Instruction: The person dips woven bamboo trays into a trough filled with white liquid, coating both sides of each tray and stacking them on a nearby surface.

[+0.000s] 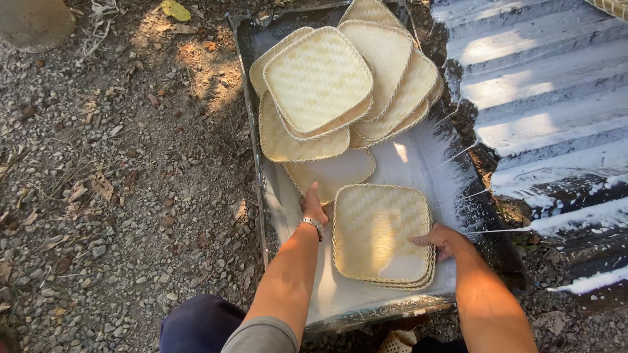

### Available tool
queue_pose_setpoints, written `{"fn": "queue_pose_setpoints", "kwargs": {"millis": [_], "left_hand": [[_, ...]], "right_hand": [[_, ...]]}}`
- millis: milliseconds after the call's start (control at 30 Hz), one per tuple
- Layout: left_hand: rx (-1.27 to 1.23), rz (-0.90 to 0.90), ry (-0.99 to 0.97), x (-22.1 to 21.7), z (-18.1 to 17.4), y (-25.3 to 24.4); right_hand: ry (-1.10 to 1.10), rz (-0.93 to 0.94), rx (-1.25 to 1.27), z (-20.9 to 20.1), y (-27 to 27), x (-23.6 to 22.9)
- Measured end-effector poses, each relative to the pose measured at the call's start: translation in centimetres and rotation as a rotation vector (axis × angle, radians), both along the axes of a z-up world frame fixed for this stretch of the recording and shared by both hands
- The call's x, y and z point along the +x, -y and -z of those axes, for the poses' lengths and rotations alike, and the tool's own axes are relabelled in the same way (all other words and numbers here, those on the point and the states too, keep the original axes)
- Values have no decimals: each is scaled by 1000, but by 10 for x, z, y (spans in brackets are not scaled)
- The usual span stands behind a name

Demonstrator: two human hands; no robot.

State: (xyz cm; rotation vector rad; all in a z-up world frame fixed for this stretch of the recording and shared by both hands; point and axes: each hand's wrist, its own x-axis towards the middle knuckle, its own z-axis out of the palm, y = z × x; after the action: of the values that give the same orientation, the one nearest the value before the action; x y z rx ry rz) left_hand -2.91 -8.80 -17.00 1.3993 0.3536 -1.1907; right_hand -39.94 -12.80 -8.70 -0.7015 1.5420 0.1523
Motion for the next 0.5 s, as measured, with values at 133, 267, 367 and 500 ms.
{"fn": "queue_pose_setpoints", "kwargs": {"millis": [133,267,367,500], "left_hand": [[-206,-206,-401,0,-11,24],[-278,-246,-353,19,-17,60],[-410,-197,-286,44,-4,65],[71,212,463,42,18,54]], "right_hand": [[-18,18,-7,2,3,-5],[4,-29,-7,14,2,-5],[-84,-147,16,23,8,6],[-139,-310,69,44,8,35]]}}
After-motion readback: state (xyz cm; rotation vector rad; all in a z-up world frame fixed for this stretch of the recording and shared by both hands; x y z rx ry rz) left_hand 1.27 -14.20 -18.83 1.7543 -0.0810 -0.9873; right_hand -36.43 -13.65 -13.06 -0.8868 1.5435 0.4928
